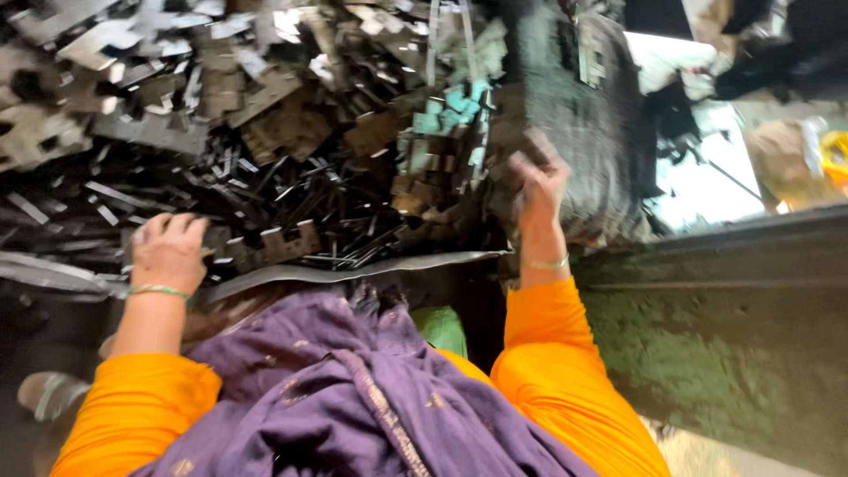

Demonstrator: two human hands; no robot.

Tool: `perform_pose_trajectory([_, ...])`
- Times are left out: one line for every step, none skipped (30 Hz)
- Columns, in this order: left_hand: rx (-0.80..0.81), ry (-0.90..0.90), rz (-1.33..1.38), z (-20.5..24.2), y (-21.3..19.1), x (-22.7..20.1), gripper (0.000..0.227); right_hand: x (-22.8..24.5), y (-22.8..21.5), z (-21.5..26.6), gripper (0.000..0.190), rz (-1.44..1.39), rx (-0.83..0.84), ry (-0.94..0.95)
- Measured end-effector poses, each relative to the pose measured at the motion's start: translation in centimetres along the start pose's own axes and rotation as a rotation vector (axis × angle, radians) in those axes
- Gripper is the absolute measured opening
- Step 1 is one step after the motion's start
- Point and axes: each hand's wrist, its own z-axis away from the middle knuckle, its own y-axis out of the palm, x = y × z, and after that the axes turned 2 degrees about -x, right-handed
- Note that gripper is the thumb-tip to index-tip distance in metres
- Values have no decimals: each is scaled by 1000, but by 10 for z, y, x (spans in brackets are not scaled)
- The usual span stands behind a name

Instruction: The person sorts small metal hardware pieces from a large bin, picking up items by hand and placing them into a separate pile. Other workers are visible nearby performing similar sorting tasks.

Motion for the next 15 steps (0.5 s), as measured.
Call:
perform_pose_trajectory([9, 8, 1, -4, 2, 1, 47, -6, -27, -20, 53, 372, -132, -140])
perform_pose_trajectory([22, 1, -1, -3, 2, 4, 46, -16, -51, -40, 54, 743, -253, -268])
perform_pose_trajectory([35, -5, -4, -6, 2, 6, 46, -22, -77, -56, 59, 1077, -298, -497])
perform_pose_trajectory([4, 16, -5, -5, 1, 8, 42, -30, -98, -72, 63, 1402, -313, -732])
perform_pose_trajectory([-27, 36, -6, -8, 2, 12, 38, -37, -115, -78, 66, 1462, -319, -760])
perform_pose_trajectory([-48, 41, -13, -4, 2, 15, 33, -42, -125, -81, 69, 1513, -305, -786])
perform_pose_trajectory([33, -14, 27, -8, 6, 17, 23, -39, -135, -83, 69, 1636, -246, -668])
perform_pose_trajectory([126, -76, 64, -6, 7, 20, 14, -41, -138, -81, 69, 1754, -166, -541])
perform_pose_trajectory([103, -120, 84, -1, 7, 20, 31, -43, -136, -78, 64, 1726, -123, -375])
perform_pose_trajectory([66, -156, 100, -2, 6, 20, 49, -37, -127, -77, 60, 1693, -94, -214])
perform_pose_trajectory([-63, -209, 431, 0, 3, 19, 39, -32, -109, -71, 56, 1637, -29, -385])
perform_pose_trajectory([-207, -248, 762, -3, 0, 17, 30, -25, -89, -61, 52, 1572, 23, -554])
perform_pose_trajectory([-361, -281, 1089, -4, -5, 16, 24, -19, -64, -50, 49, 1497, 75, -718])
perform_pose_trajectory([-387, -354, 1467, -7, -11, 14, 25, -12, -37, -36, 46, 1373, 161, -732])
perform_pose_trajectory([-410, -423, 1847, -7, -19, 15, 26, -11, -6, -20, 45, 1248, 245, -741])
